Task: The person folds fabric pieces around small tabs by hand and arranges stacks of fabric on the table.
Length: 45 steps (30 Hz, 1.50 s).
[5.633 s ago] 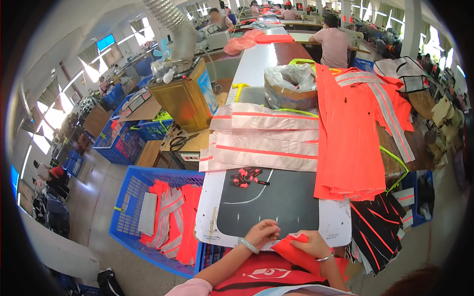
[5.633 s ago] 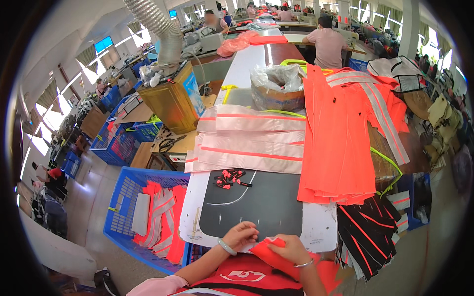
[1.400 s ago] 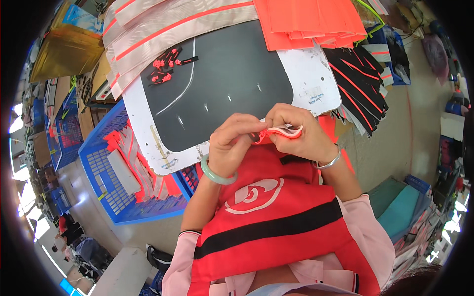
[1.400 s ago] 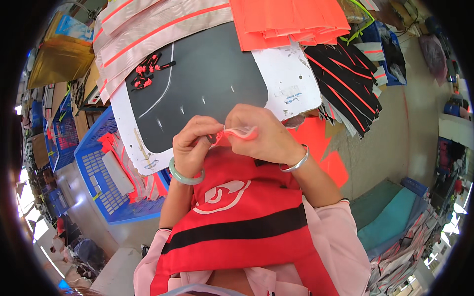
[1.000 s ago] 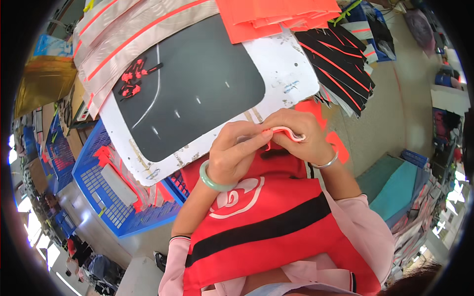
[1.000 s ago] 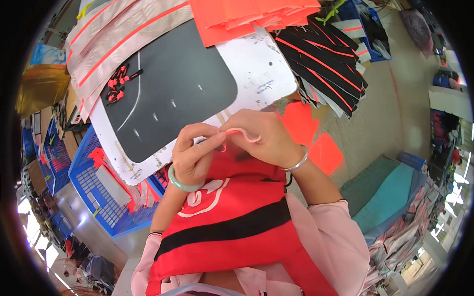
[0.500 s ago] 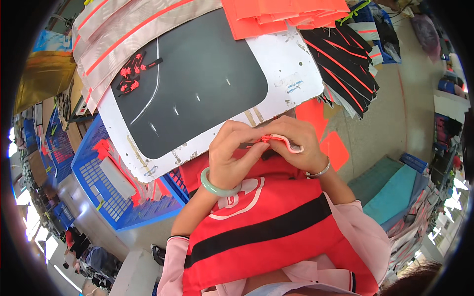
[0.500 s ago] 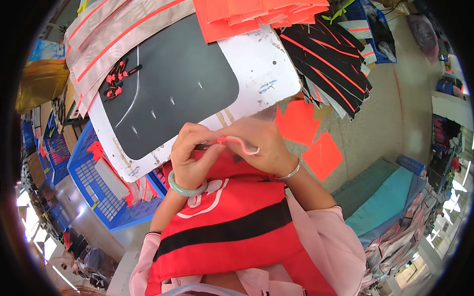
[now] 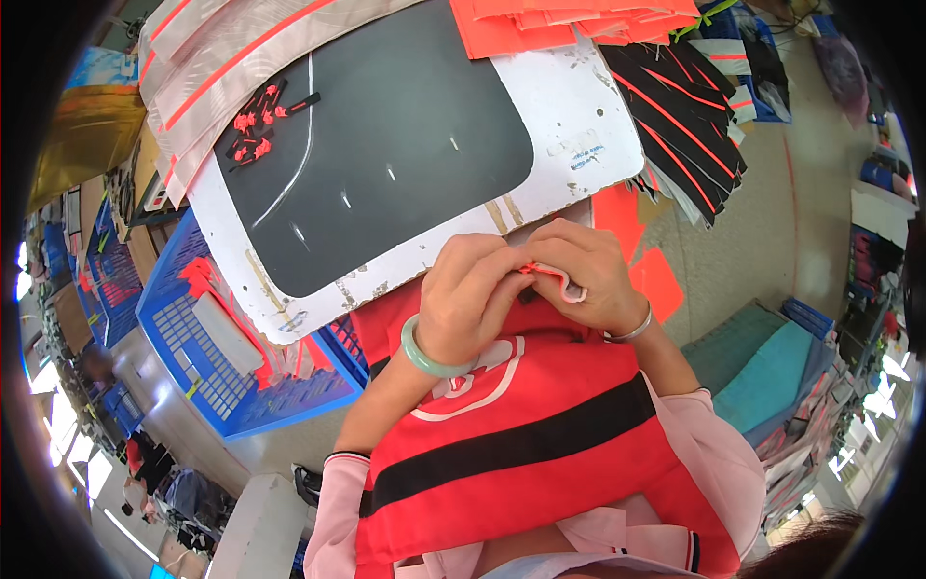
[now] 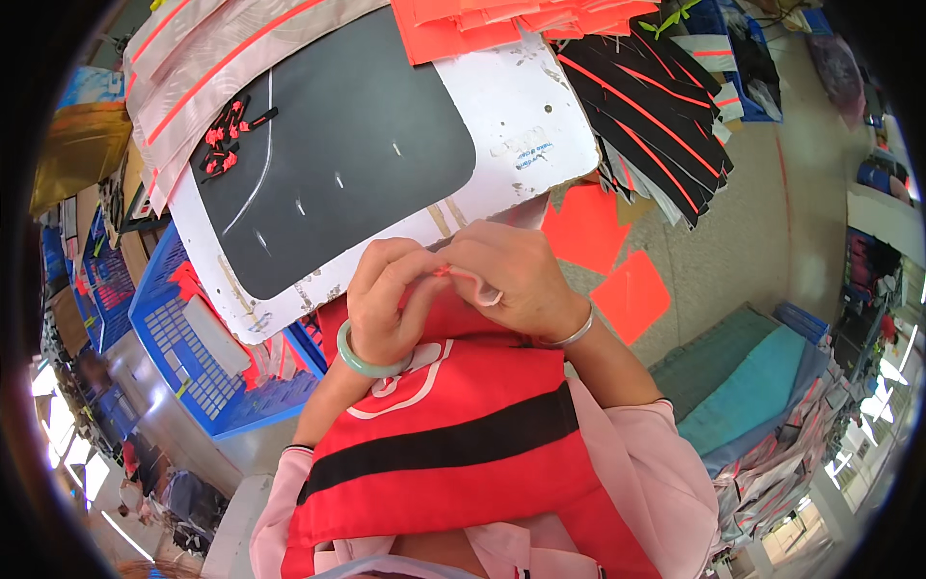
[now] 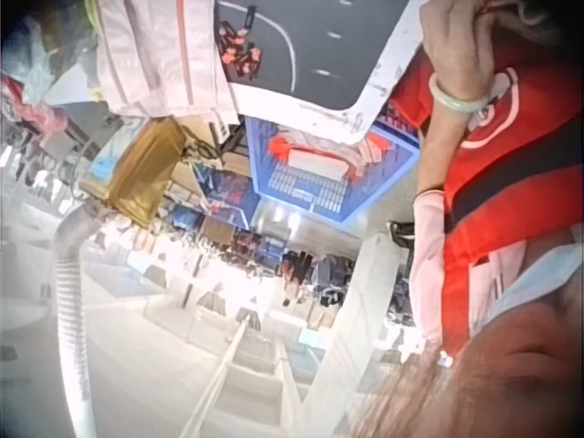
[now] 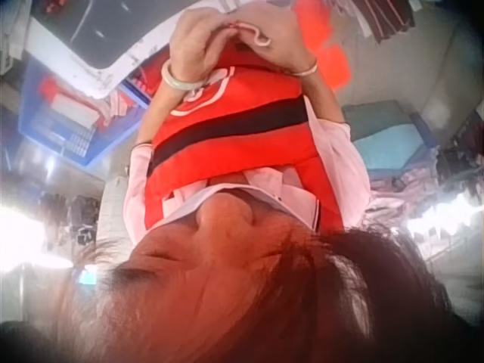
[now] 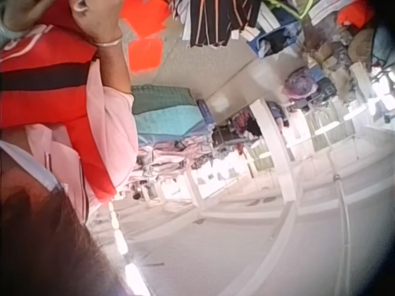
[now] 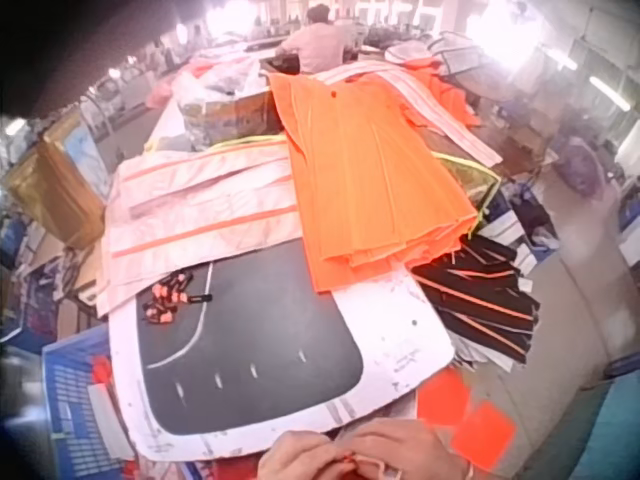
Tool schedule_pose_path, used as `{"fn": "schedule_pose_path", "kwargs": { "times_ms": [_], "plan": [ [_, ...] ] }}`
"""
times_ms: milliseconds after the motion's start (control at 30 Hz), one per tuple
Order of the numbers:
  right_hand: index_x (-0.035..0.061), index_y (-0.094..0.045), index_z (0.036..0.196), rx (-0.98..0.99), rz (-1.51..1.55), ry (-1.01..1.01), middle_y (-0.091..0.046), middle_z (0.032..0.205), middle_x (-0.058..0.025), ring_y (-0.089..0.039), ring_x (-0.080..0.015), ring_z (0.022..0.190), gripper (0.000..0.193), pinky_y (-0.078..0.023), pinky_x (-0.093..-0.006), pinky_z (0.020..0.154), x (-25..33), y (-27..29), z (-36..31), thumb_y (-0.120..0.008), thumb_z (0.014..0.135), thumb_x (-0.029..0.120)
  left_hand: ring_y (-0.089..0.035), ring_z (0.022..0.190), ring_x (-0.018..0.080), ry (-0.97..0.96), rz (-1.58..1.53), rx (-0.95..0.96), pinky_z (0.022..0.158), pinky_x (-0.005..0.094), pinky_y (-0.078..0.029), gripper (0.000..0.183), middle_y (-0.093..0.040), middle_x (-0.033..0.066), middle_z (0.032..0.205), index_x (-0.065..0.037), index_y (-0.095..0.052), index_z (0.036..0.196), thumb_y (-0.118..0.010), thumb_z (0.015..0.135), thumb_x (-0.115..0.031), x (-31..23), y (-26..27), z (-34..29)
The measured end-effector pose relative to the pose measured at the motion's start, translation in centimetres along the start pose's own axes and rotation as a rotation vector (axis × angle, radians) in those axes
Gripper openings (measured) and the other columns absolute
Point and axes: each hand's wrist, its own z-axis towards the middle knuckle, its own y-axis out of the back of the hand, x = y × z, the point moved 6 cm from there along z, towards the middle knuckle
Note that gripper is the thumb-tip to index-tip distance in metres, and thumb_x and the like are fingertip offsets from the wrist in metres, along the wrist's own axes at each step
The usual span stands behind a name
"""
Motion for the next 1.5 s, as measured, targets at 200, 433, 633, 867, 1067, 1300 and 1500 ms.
{"fn": "schedule_pose_path", "kwargs": {
  "times_ms": [200, 433, 633, 867, 1067, 1300, 1500],
  "plan": [
    [0.0025, -0.065, 0.091, -0.033, 0.133, -0.024, -0.067, 0.085, -0.0097, -0.065, -0.0283, 0.072, 0.015, -0.052, -0.0334, 0.062, -0.5, 0.2, -0.4, -0.069, 0.078, -0.002, -0.062, 0.078, 0.0210, 0.130, -0.257, -0.012, 0.066, 0.0295, -0.052, 0.025, -0.060, 0.0106, 0.094, -0.001, -0.067, 0.099, -0.075, 0.075, 0.004, 1.0, -0.5, -0.3],
    [0.0027, -0.066, 0.095, 0.008, 0.206, -0.122, -0.068, 0.088, -0.0099, -0.066, -0.0284, 0.078, 0.015, -0.053, -0.0348, 0.067, -1.6, 0.5, -0.8, -0.071, 0.081, 0.003, -0.063, 0.077, 0.0184, 0.175, -0.315, 0.012, 0.065, 0.0277, -0.053, 0.023, -0.059, 0.0098, 0.093, 0.000, -0.067, 0.099, -0.074, 0.077, 0.005, 1.1, -0.8, 0.0],
    [0.0024, -0.067, 0.096, 0.017, 0.168, -0.127, -0.068, 0.091, -0.0103, -0.066, -0.0263, 0.080, 0.018, -0.052, -0.0330, 0.069, -2.2, 0.1, -2.2, -0.071, 0.079, 0.001, -0.062, 0.077, 0.0185, 0.205, -0.318, 0.072, 0.064, 0.0279, -0.053, 0.022, -0.059, 0.0102, 0.093, 0.000, -0.067, 0.098, -0.073, 0.078, 0.005, 1.3, -1.7, -0.6],
    [0.0025, -0.067, 0.094, 0.075, 0.152, -0.150, -0.069, 0.090, -0.0103, -0.066, -0.0251, 0.081, 0.017, -0.052, -0.0343, 0.072, -4.0, 0.4, -1.6, -0.073, 0.078, 0.004, -0.060, 0.082, 0.0183, 0.257, -0.342, 0.031, 0.073, 0.0268, -0.049, 0.019, -0.062, 0.0092, 0.091, -0.001, -0.067, 0.095, -0.071, 0.078, 0.006, 2.1, -1.7, 0.2],
    [0.0031, -0.069, 0.096, 0.129, 0.124, -0.233, -0.069, 0.091, -0.0111, -0.067, -0.0260, 0.083, 0.018, -0.053, -0.0330, 0.077, -4.2, 0.6, -1.9, -0.074, 0.081, 0.012, -0.063, 0.079, 0.0263, 0.331, -0.264, 0.201, 0.068, 0.0326, -0.050, 0.013, -0.064, 0.0138, 0.087, 0.001, -0.067, 0.094, -0.071, 0.083, -0.004, 3.6, -2.7, 0.3],
    [0.0053, -0.068, 0.088, 0.178, 0.094, -0.117, -0.065, 0.078, -0.0137, -0.063, -0.0340, 0.075, 0.023, -0.048, -0.0399, 0.066, -1.4, 1.1, 2.0, -0.070, 0.084, 0.028, -0.058, 0.075, 0.0212, 0.211, -0.326, -0.013, 0.066, 0.0301, -0.046, 0.010, -0.062, 0.0098, 0.083, 0.000, -0.068, 0.089, -0.071, 0.080, 0.003, 1.6, 0.1, 1.5],
    [0.0061, -0.072, 0.090, 0.232, -0.067, -0.144, -0.066, 0.077, -0.0128, -0.064, -0.0324, 0.074, 0.026, -0.049, -0.0407, 0.067, -4.8, 0.8, -1.5, -0.070, 0.085, 0.031, -0.057, 0.078, 0.0204, 0.192, -0.330, -0.201, 0.071, 0.0294, -0.045, 0.004, -0.059, 0.0108, 0.083, 0.001, -0.064, 0.084, -0.067, 0.082, 0.002, 0.1, 5.2, 3.5]
  ]
}}
